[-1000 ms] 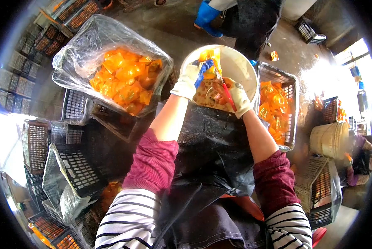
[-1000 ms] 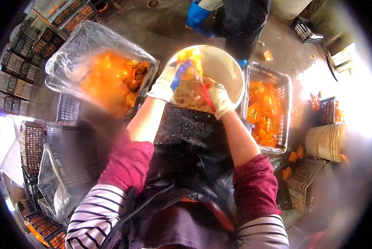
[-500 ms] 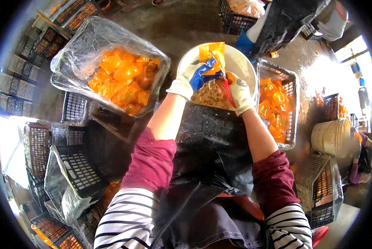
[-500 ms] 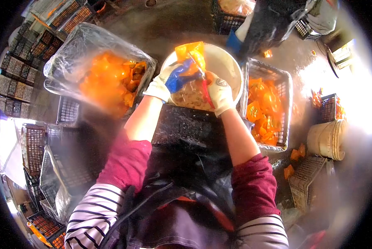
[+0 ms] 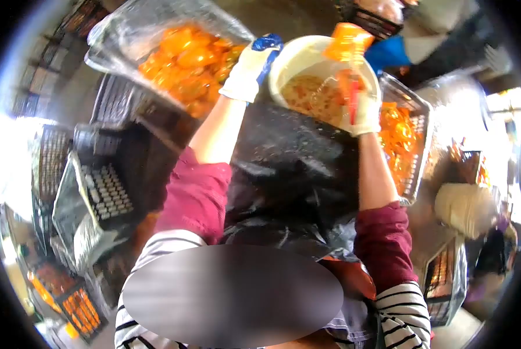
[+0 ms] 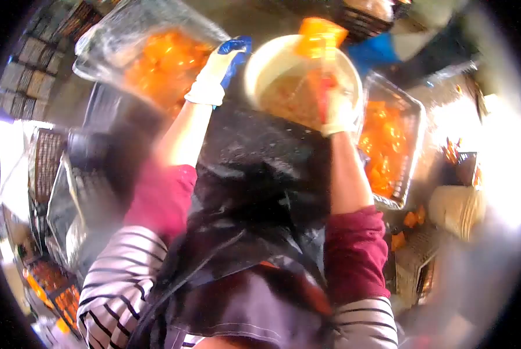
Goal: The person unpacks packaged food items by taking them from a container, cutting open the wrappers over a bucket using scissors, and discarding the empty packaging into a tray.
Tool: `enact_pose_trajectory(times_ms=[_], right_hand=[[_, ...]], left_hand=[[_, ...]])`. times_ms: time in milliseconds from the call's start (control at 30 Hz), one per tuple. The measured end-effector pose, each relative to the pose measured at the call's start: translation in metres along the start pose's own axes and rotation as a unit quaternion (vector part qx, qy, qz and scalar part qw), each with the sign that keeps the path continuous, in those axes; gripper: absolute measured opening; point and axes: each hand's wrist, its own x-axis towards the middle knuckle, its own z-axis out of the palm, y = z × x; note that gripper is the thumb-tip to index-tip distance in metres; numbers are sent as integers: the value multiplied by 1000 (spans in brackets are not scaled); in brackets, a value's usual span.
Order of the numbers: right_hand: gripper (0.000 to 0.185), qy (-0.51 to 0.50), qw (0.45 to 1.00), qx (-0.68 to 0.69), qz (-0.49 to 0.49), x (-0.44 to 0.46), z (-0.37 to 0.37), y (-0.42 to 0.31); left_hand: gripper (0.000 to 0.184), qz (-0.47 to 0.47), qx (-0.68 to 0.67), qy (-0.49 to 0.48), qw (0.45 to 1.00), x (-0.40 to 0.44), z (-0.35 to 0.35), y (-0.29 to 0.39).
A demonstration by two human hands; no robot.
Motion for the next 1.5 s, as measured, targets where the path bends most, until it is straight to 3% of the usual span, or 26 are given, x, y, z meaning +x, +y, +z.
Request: enact_pose_trajectory(times_ms=[67, 100, 133, 167, 233, 267, 367, 500, 567, 633, 667, 767, 833, 867, 900, 933, 967, 1100, 1167, 1200, 1267, 1333, 1367, 1400, 1467, 1500], right_hand=[[41, -40, 996, 83, -15, 12, -15, -2], [46, -103, 976, 186, -46, 3, -13, -18], [49, -45, 970, 238, -6, 7, -22, -20], [51, 18, 955, 294, 29, 12, -32, -21], [57, 129, 898, 412, 83, 22, -54, -21], [59, 97, 882, 453, 84, 25, -68, -12], [55, -209, 820, 525, 88, 26, -82, -2], [48, -71, 900, 422, 80, 22, -58, -10], [47, -97, 921, 369, 74, 17, -56, -14], [46, -254, 888, 372, 90, 26, -61, -12], [46, -324, 866, 366, 99, 35, -64, -8], [45, -302, 885, 348, 66, 21, -45, -13], [44, -298, 882, 354, 85, 26, -44, -10], [44, -300, 879, 355, 108, 36, -50, -2], [43, -182, 910, 339, 153, 36, -46, -2], [42, -61, 926, 317, 195, 35, -41, -3], [41, -63, 938, 280, 196, 21, -22, -26], [39, -67, 950, 275, 135, 18, -14, -17], [41, -86, 977, 179, 73, 26, -20, -1], [43, -111, 990, 85, 36, 49, -37, 32], [48, -128, 992, 1, 18, 24, -46, 17], [48, -127, 992, -2, 5, 5, -39, 0], [48, -119, 992, 39, 12, -7, -31, -14], [49, -104, 992, 75, 18, -18, -19, -28], [52, -179, 983, 27, -22, -1, -39, -18], [51, -138, 987, 77, 28, -2, -34, -23]], left_hand=[[26, 145, 189, 57, 970, -13, -51, -40], [25, -11, 79, 88, 993, -28, -69, -30], [24, -155, -43, 150, 975, -43, -87, -18], [27, -226, -21, 176, 958, -50, -107, -25], [44, -149, 182, 156, 959, -63, -145, -62], [52, -177, 289, 110, 934, -66, -147, -58], [83, -225, 549, -45, 803, -67, -146, -63], [67, -249, 627, -112, 730, -48, -118, -79], [48, -186, 640, -111, 737, -37, -120, -99], [30, -157, 669, -132, 714, -35, -120, -85], [29, -200, 621, -144, 744, -35, -125, -73], [29, -163, 511, -28, 843, -50, -135, -68], [29, -300, 261, -25, 917, -46, -149, -56], [31, -290, 23, 34, 956, -55, -149, -62], [34, -254, -344, 123, 896, -64, -149, -68], [39, -218, -559, 165, 783, -72, -149, -75], [45, -150, -677, 170, 701, -74, -143, -58], [50, -85, -635, 189, 744, -65, -122, -19], [44, -171, -498, 246, 814, -56, -115, 11], [42, -104, -567, 192, 795, -38, -113, -19], [39, 34, -427, 155, 890, -9, -91, -46], [32, -9, -264, 171, 949, -5, -62, 16], [27, -131, -318, 177, 922, -6, -56, 59], [22, -101, -149, 155, 971, 4, -52, 61], [19, -82, -148, 135, 976, 26, -31, 53], [20, -112, -308, 148, 933, 37, -21, 48]])
